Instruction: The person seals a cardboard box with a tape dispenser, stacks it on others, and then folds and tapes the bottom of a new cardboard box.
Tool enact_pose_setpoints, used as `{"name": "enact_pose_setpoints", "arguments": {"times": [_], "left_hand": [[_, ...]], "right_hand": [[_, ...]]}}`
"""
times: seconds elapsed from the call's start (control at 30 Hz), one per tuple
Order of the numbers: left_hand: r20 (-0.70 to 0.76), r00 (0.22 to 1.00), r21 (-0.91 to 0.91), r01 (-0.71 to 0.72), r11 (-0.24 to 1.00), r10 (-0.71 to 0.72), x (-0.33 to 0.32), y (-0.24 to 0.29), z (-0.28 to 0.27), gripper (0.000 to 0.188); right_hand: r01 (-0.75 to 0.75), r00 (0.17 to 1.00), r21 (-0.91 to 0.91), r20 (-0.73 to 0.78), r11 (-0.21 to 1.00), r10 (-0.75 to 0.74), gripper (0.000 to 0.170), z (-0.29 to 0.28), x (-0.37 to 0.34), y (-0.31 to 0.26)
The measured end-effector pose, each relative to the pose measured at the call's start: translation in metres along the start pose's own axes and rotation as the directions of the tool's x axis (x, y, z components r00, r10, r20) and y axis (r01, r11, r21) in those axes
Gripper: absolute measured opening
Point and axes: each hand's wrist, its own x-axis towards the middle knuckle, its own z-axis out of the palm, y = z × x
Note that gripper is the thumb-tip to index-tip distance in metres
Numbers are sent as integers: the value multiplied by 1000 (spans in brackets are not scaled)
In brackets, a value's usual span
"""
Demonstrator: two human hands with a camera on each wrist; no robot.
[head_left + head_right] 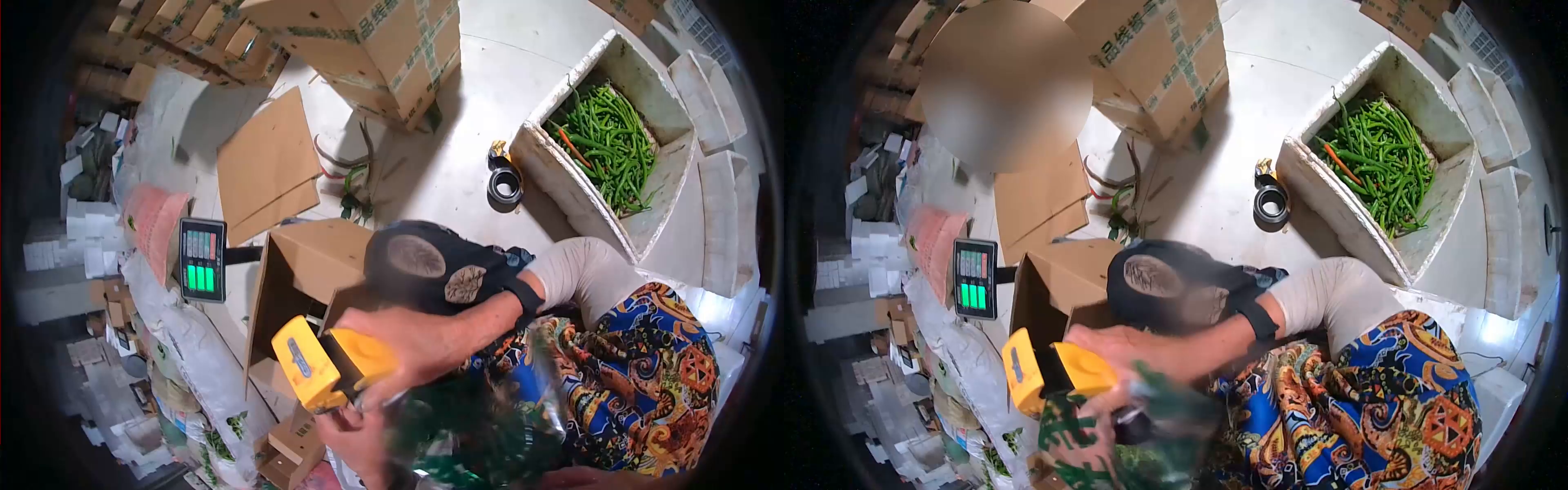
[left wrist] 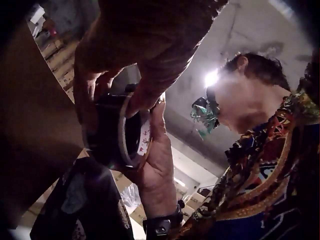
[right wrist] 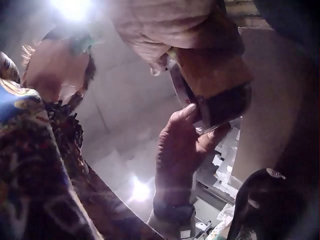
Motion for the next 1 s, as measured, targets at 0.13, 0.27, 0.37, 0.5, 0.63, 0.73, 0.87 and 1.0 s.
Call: {"name": "enact_pose_setpoints", "arguments": {"times": [0.13,0.27,0.37,0.5,0.63,0.73,0.87,1.0], "left_hand": [[143,986,-184,-59,981,86,0,-19,-9,66],[177,984,214,-4,977,-35,-16,38,2,56],[196,980,146,2,989,-31,-18,36,3,68],[141,990,83,-25,996,13,-5,28,27,69],[124,991,-66,-48,997,56,-1,70,62,83],[142,990,-96,-2,995,16,0,67,60,77],[140,986,-107,105,989,-90,-1,46,37,66],[113,991,-265,-43,963,75,-7,23,37,61]], "right_hand": [[103,994,139,-59,985,-95,60,16,-12,38],[241,968,134,-100,961,-229,60,2,-22,16],[264,953,5,-157,965,-260,58,-1,-22,15],[260,955,149,-185,954,-232,54,-30,-24,-10],[61,990,132,-135,989,-43,70,-39,-27,-3],[47,987,95,-155,994,-32,67,-36,-27,6],[33,989,273,-147,961,8,64,-18,-24,12],[-20,995,367,-86,930,55,78,-18,-31,11]]}}
